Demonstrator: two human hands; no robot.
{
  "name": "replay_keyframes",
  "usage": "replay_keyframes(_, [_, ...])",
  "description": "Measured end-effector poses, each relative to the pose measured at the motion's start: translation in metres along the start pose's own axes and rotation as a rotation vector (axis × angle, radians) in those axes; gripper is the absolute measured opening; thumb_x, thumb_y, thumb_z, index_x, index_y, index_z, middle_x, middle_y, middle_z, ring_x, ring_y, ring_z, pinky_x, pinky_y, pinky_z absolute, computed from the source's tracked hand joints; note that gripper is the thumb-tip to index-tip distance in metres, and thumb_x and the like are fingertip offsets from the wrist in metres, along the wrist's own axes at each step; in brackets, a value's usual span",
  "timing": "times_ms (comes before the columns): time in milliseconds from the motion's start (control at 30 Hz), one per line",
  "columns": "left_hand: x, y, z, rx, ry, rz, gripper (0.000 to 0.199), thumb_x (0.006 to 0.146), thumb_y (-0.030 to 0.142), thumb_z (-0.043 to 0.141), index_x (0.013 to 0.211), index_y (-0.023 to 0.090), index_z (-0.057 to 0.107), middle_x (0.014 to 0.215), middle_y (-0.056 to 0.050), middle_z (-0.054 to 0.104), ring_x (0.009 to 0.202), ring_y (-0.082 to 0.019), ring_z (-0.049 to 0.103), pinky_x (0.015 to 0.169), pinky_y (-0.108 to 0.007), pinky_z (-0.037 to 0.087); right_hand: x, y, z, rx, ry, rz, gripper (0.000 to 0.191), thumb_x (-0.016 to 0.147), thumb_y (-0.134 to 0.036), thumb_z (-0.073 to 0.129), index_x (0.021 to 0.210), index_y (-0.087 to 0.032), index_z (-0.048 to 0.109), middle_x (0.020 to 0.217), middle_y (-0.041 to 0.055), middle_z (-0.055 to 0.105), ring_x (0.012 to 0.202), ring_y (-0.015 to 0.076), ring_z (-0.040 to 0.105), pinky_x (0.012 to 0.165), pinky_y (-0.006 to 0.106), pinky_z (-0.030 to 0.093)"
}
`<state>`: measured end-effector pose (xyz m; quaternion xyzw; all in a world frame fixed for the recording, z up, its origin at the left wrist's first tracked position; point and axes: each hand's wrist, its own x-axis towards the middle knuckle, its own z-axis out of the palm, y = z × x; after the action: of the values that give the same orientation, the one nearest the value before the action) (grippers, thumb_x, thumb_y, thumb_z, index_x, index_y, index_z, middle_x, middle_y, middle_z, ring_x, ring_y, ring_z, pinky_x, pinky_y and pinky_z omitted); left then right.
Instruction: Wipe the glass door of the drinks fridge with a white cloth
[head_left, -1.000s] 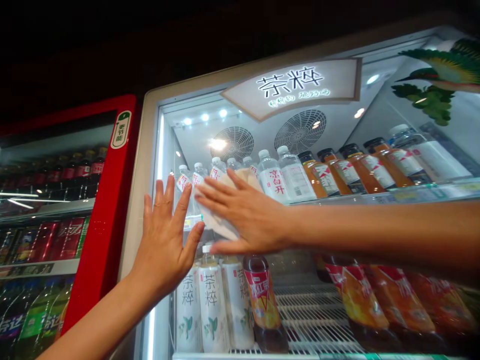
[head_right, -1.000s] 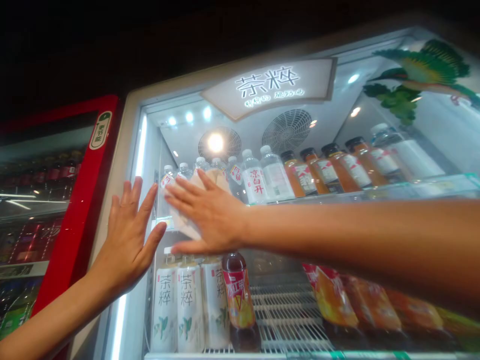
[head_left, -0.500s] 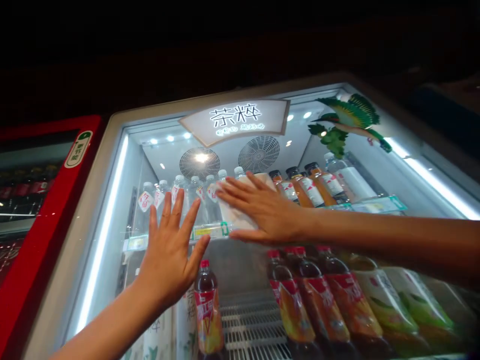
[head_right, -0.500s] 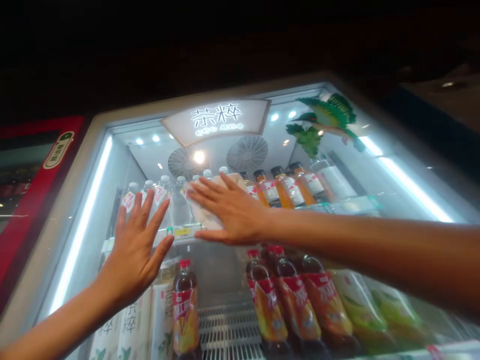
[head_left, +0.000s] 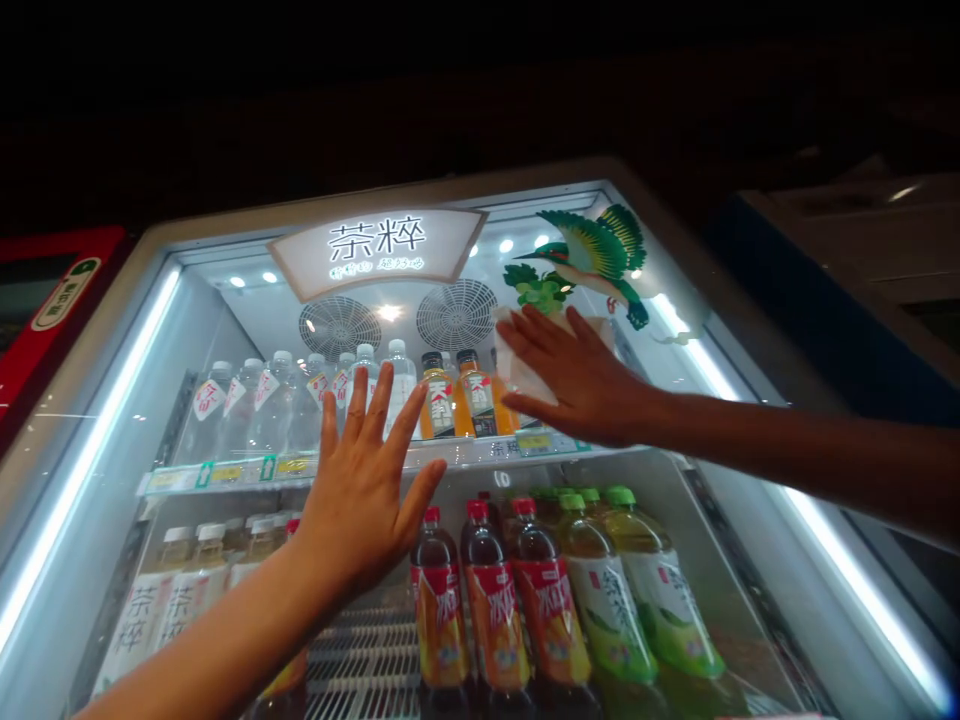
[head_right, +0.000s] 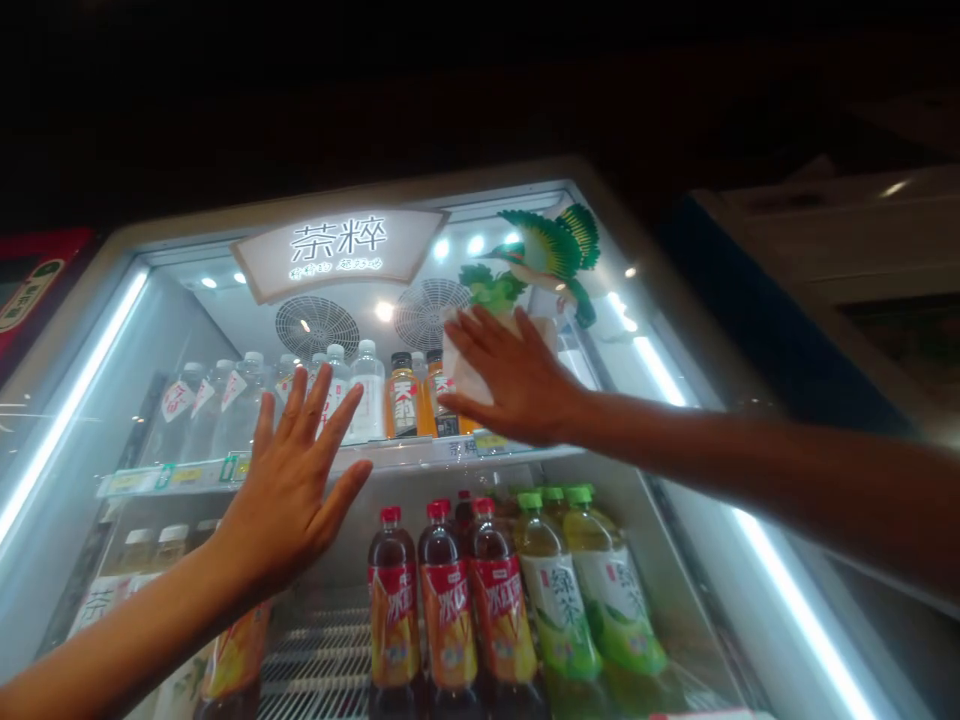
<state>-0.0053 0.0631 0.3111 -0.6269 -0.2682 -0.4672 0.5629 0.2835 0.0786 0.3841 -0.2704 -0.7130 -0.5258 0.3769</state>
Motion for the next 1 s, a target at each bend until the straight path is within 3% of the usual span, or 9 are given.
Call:
replay_keyframes(100, [0.013,0.023,0.009,-0.015,-0.005,0.015,0.076,0.102,0.043,0.048,0.167,0.037,0.009,0.177,-0.008,0.013,0.164,-0.034,0.005,0.130,-0.071,0.010,-0.031,0.008,0.000,0.009,-0.032,-0.241,0.096,0.096,-0.079,0.037,0.169,-0.024,0.006,0.175,0.0098,0.018,0.162,0.0317,0.016,0.132,0.063,0.005])
replay_keyframes(133, [0.017,0.030,0.012,-0.022,-0.008,0.018,0.076,0.102,0.043,0.048,0.167,0.037,0.010,0.177,-0.008,0.013,0.164,-0.034,0.005,0.130,-0.070,0.010,-0.037,0.013,-0.001,0.009,-0.035,-0.262,0.096,0.096,-0.079,0.038,0.169,-0.025,0.006,0.175,0.0091,0.019,0.162,0.0315,0.016,0.132,0.062,0.005])
replay_keyframes(300, [0.031,0.052,0.019,-0.035,-0.011,0.013,0.075,0.102,0.042,0.048,0.167,0.036,0.011,0.178,-0.007,0.013,0.164,-0.033,0.004,0.130,-0.069,0.010,-0.042,0.045,-0.007,-0.033,0.038,0.032,0.091,0.100,-0.076,0.029,0.169,-0.021,0.009,0.175,0.0126,0.017,0.162,0.0376,0.015,0.129,0.069,0.011])
replay_keyframes(400, [0.032,0.048,0.017,-0.008,-0.027,0.019,0.072,0.103,0.043,0.046,0.167,0.034,0.013,0.177,-0.009,0.014,0.164,-0.032,0.003,0.130,-0.068,0.010,-0.056,0.037,-0.004,-0.015,0.042,-0.133,0.098,0.097,-0.078,0.037,0.169,-0.022,0.004,0.175,0.0110,0.018,0.162,0.0353,0.017,0.132,0.064,0.006])
replay_keyframes(500, [0.028,0.036,0.014,0.026,-0.052,0.017,0.071,0.103,0.044,0.045,0.166,0.035,0.014,0.177,-0.010,0.015,0.164,-0.032,0.003,0.130,-0.069,0.010,-0.054,0.030,-0.002,0.022,-0.006,-0.285,0.097,0.096,-0.078,0.040,0.169,-0.026,0.005,0.175,0.0070,0.020,0.162,0.0315,0.018,0.133,0.060,0.002])
replay_keyframes(633, [0.018,0.013,0.006,0.064,-0.060,-0.013,0.073,0.103,0.044,0.045,0.167,0.036,0.010,0.177,-0.011,0.014,0.164,-0.033,0.002,0.129,-0.070,0.010,-0.015,0.026,-0.005,0.030,-0.001,0.039,0.095,0.098,-0.079,0.027,0.169,-0.019,0.011,0.175,0.0132,0.012,0.162,0.0372,0.011,0.129,0.070,0.006])
replay_keyframes(700, [0.010,0.000,0.001,0.082,-0.065,-0.023,0.073,0.103,0.045,0.045,0.167,0.036,0.010,0.177,-0.011,0.013,0.164,-0.033,0.002,0.130,-0.070,0.010,0.001,0.004,-0.003,0.046,-0.025,0.035,0.102,0.095,-0.084,0.025,0.168,-0.014,0.014,0.175,0.0156,0.012,0.162,0.0376,0.009,0.129,0.070,0.004])
replay_keyframes(833, [-0.008,-0.034,-0.015,0.106,-0.085,-0.055,0.071,0.103,0.047,0.045,0.166,0.037,0.012,0.177,-0.011,0.014,0.164,-0.033,0.003,0.130,-0.070,0.008,0.025,-0.059,0.009,0.093,-0.114,-0.285,0.101,0.094,-0.086,0.028,0.166,-0.015,0.023,0.174,0.0116,0.019,0.163,0.0302,0.011,0.132,0.061,-0.001])
replay_keyframes(1000, [-0.028,-0.083,-0.037,0.123,-0.137,-0.106,0.071,0.103,0.049,0.045,0.166,0.036,0.015,0.178,-0.010,0.010,0.164,-0.034,0.000,0.129,-0.071,0.006,0.077,-0.096,0.023,0.063,-0.047,-0.106,0.099,0.095,-0.082,0.029,0.166,-0.014,0.021,0.173,0.0152,0.019,0.163,0.0332,0.012,0.130,0.066,0.003])
